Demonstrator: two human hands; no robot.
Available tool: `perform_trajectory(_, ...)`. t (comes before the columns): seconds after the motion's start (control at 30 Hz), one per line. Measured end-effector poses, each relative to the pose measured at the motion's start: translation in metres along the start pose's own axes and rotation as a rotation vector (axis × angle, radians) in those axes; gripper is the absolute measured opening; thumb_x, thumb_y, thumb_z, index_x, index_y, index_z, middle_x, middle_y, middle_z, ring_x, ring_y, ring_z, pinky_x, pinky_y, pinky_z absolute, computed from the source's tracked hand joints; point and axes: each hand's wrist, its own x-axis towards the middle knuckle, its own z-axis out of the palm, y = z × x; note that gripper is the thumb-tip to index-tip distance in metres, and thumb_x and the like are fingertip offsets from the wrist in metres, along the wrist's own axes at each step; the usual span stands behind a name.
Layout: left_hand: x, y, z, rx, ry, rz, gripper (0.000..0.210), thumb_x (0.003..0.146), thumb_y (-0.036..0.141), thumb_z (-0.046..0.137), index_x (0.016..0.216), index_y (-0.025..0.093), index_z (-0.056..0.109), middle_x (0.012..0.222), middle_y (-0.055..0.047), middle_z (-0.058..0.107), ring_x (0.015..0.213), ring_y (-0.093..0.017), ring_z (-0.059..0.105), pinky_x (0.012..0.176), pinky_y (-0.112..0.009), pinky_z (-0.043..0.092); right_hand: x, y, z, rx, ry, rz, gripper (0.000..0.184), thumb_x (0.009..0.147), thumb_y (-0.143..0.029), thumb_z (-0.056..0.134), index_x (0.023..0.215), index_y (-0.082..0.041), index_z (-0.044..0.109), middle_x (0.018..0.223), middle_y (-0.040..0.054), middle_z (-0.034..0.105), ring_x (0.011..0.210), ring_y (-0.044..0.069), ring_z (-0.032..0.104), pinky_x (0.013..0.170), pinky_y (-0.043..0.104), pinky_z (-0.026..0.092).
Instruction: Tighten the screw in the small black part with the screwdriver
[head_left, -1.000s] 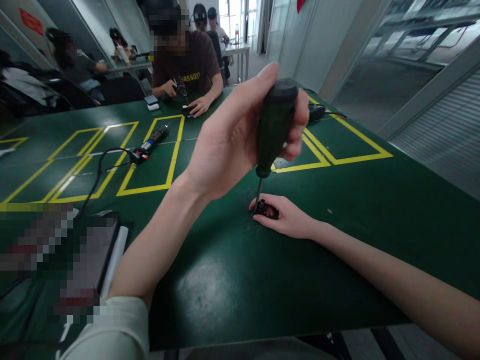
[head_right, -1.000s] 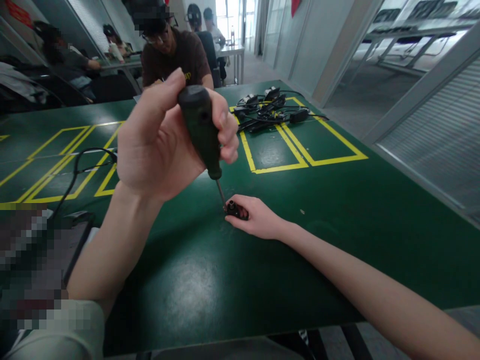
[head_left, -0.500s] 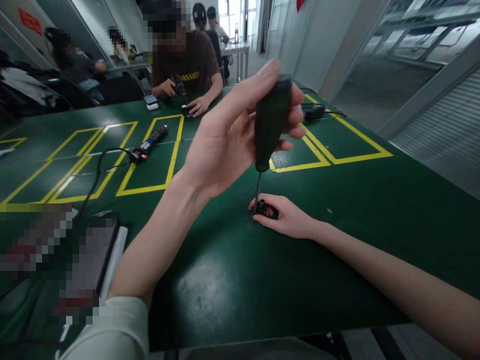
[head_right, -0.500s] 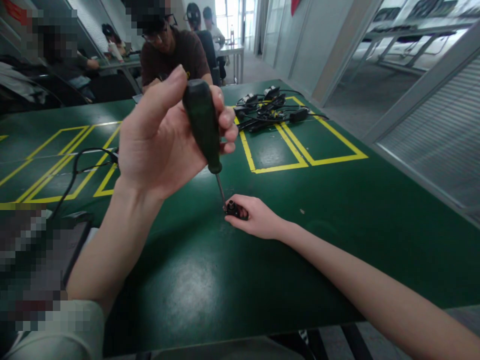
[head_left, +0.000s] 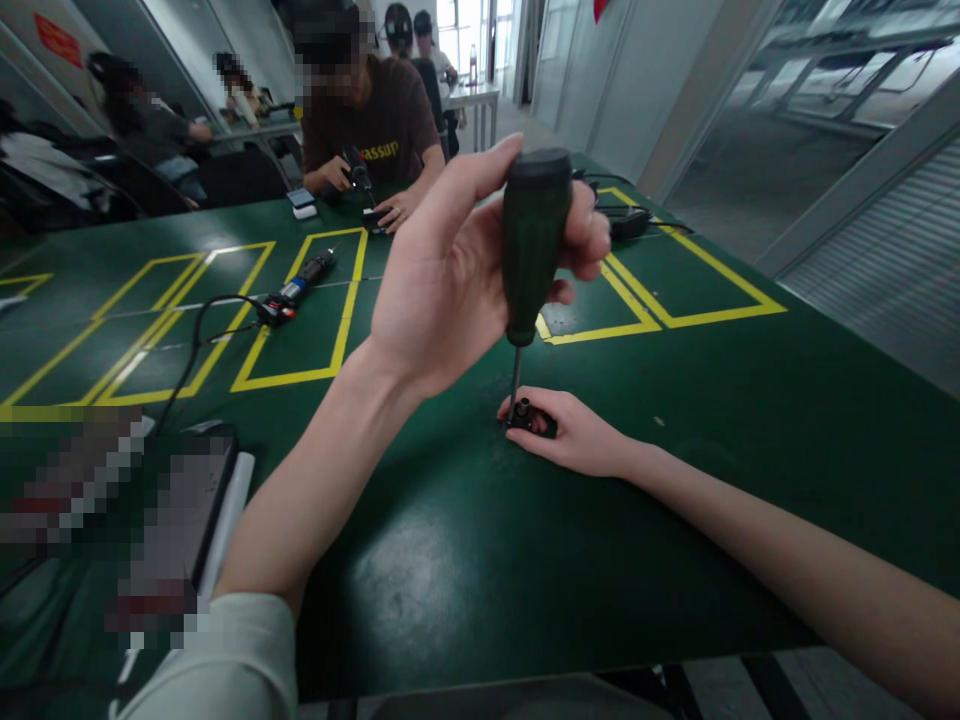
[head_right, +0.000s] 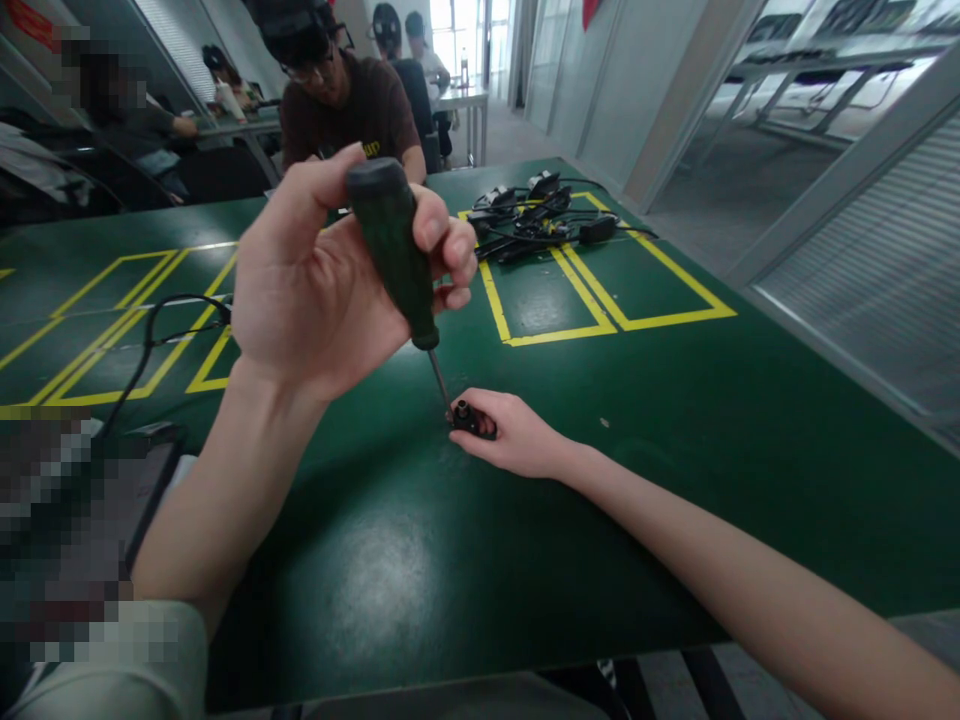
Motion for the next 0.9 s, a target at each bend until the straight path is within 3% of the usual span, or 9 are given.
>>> perform_trajectory(0.1, -0.0006, -0.0004, -0.0005, -0.039, -0.024, -0.032, 0.057, 0.107, 0.055, 0.038, 0.082, 0.014, 0.069, 0.094, -0.007, 0.075, 0.084, -0.016, 0.073, 0.077, -0.027, 0.057, -0.0001, -0.0006, 0.0000, 0.003, 0.006, 0.000, 0.018, 0.095, -0.034, 0.064, 0.104, -0.018, 0.066, 0.084, 0.0030, 0.066, 0.064, 0.014, 0.055, 0.060, 0.027, 0.046)
perform_trajectory(0.2, -0.0024, 0.0003, 0.0000, -0.072, -0.065, -0.023, 0.035, 0.103, 0.041, 0.055, 0.085, 0.014, 0.067, 0.083, -0.006, 0.074, 0.069, -0.013, 0.067, 0.069, -0.023, 0.052, -0.0003, -0.0001, 0.0000, 0.000, 0.007, 0.004, 0.019, 0.094, -0.034, 0.064, 0.104, -0.017, 0.066, 0.084, 0.0030, 0.065, 0.064, 0.014, 0.055, 0.061, 0.027, 0.046)
perform_trajectory(0.37, -0.0025, 0.0020, -0.0005, -0.104, -0.097, -0.035, 0.051, 0.101, 0.055, 0.054, 0.088, 0.008, 0.071, 0.080, -0.005, 0.063, 0.074, -0.012, 0.060, 0.070, -0.023, 0.050, -0.0010, 0.0020, 0.0005, 0.001, 0.009, 0.007, 0.020, 0.094, -0.034, 0.064, 0.104, -0.017, 0.066, 0.083, 0.0029, 0.065, 0.063, 0.013, 0.053, 0.060, 0.027, 0.045)
perform_trajectory(0.53, -0.0019, 0.0016, 0.0013, -0.009, -0.029, -0.023, 0.039, 0.108, 0.034, 0.046, 0.085, 0.012, 0.070, 0.090, -0.004, 0.073, 0.085, -0.013, 0.072, 0.081, -0.023, 0.055, -0.0011, 0.0007, 0.0003, 0.009, 0.001, 0.013, 0.020, 0.094, -0.035, 0.064, 0.104, -0.017, 0.066, 0.084, 0.0030, 0.066, 0.064, 0.014, 0.055, 0.060, 0.027, 0.046)
perform_trajectory(0.63, -0.0025, 0.0002, 0.0026, -0.009, -0.032, 0.055, 0.030, 0.106, 0.023, 0.050, 0.081, 0.014, 0.065, 0.082, -0.001, 0.071, 0.073, -0.009, 0.069, 0.071, -0.021, 0.052, -0.0008, -0.0002, -0.0003, 0.010, -0.006, 0.024, 0.021, 0.094, -0.035, 0.064, 0.105, -0.016, 0.066, 0.084, 0.0034, 0.066, 0.064, 0.014, 0.056, 0.061, 0.028, 0.046)
perform_trajectory(0.7, -0.0026, 0.0001, 0.0019, -0.016, -0.060, 0.048, 0.030, 0.105, 0.028, 0.053, 0.080, 0.015, 0.063, 0.069, 0.000, 0.063, 0.060, -0.008, 0.059, 0.062, -0.020, 0.046, -0.0006, 0.0000, -0.0004, 0.008, -0.007, 0.026, 0.021, 0.094, -0.035, 0.064, 0.104, -0.016, 0.066, 0.084, 0.0034, 0.066, 0.064, 0.014, 0.055, 0.061, 0.028, 0.046)
perform_trajectory(0.8, -0.0022, 0.0021, 0.0005, 0.000, -0.086, -0.001, 0.048, 0.104, 0.052, 0.050, 0.081, 0.013, 0.067, 0.062, -0.002, 0.055, 0.059, -0.011, 0.054, 0.062, -0.023, 0.045, -0.0004, 0.0011, -0.0001, 0.005, -0.002, 0.016, 0.021, 0.094, -0.035, 0.065, 0.105, -0.016, 0.066, 0.084, 0.0033, 0.066, 0.064, 0.014, 0.054, 0.060, 0.027, 0.045)
perform_trajectory(0.9, -0.0022, 0.0043, 0.0025, -0.016, -0.067, 0.001, 0.053, 0.108, 0.048, 0.042, 0.078, 0.013, 0.068, 0.071, -0.004, 0.058, 0.068, -0.012, 0.059, 0.068, -0.025, 0.048, -0.0002, 0.0015, 0.0000, 0.007, 0.001, 0.005, 0.021, 0.095, -0.034, 0.064, 0.104, -0.016, 0.066, 0.084, 0.0033, 0.065, 0.064, 0.014, 0.054, 0.060, 0.027, 0.045)
